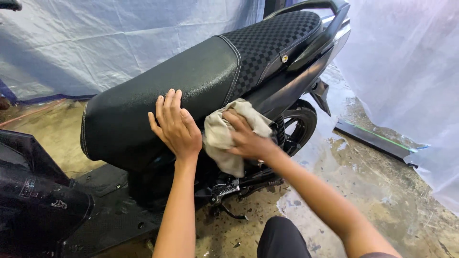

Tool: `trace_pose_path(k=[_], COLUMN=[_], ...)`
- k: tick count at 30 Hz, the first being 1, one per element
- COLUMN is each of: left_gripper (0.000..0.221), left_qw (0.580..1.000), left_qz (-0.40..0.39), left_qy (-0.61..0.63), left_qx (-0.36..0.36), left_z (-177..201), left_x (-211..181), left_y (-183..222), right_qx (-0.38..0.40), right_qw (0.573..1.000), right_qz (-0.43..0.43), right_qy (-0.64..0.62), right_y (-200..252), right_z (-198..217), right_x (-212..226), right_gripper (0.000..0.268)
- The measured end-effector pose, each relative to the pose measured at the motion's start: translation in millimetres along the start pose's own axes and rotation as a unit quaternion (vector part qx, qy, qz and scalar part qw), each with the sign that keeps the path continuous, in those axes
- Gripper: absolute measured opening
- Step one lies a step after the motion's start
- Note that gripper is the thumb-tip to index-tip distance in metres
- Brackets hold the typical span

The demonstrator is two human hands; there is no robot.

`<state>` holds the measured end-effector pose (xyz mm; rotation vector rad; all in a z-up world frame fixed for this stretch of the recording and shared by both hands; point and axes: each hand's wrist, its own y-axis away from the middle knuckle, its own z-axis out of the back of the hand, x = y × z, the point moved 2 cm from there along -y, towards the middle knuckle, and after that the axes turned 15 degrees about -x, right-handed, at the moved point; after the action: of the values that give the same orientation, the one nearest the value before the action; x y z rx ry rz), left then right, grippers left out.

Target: The person wipes the seat and body panels of a black scooter using a cloth. They clean the seat, side panels, and rear wheel area, occasionally adjusting the cloth to wipe different surfaces.

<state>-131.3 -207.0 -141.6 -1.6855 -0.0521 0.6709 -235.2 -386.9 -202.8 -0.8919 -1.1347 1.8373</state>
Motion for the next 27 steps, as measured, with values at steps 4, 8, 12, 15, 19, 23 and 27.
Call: trace_pose_path(k=[4, 8, 12, 15, 19, 23, 27], left_gripper=[0.049, 0.046, 0.047, 0.049, 0.05, 0.05, 0.044], left_qw=[1.0, 0.999, 0.999, 0.999, 0.999, 0.998, 0.997], left_qz=[-0.023, -0.036, -0.036, -0.031, -0.049, -0.049, -0.004], left_qy=[-0.021, -0.008, -0.003, -0.007, -0.014, -0.029, -0.078], left_qx=[-0.004, -0.001, -0.003, 0.001, 0.016, 0.02, -0.012], left_z=[-3, -1, 0, -3, 1, 0, -17], left_x=[6, 7, 7, 9, 11, 8, -10], left_y=[5, 5, 4, 6, 4, 0, 0], right_qx=[-0.064, -0.133, -0.344, -0.234, -0.149, -0.114, -0.16], right_qw=[0.995, 0.932, 0.875, 0.86, 0.937, 0.938, 0.902], right_qz=[0.044, -0.008, -0.185, -0.198, -0.127, -0.104, -0.177], right_qy=[0.061, 0.336, 0.285, 0.407, 0.29, 0.309, 0.359], right_y=[-25, -19, -28, -32, -5, 36, 82], right_z=[48, 63, 15, -28, -7, 22, 23], right_x=[-32, -50, -30, 17, 34, -8, -53], right_gripper=[0.061, 0.07, 0.049, 0.078, 0.079, 0.078, 0.089])
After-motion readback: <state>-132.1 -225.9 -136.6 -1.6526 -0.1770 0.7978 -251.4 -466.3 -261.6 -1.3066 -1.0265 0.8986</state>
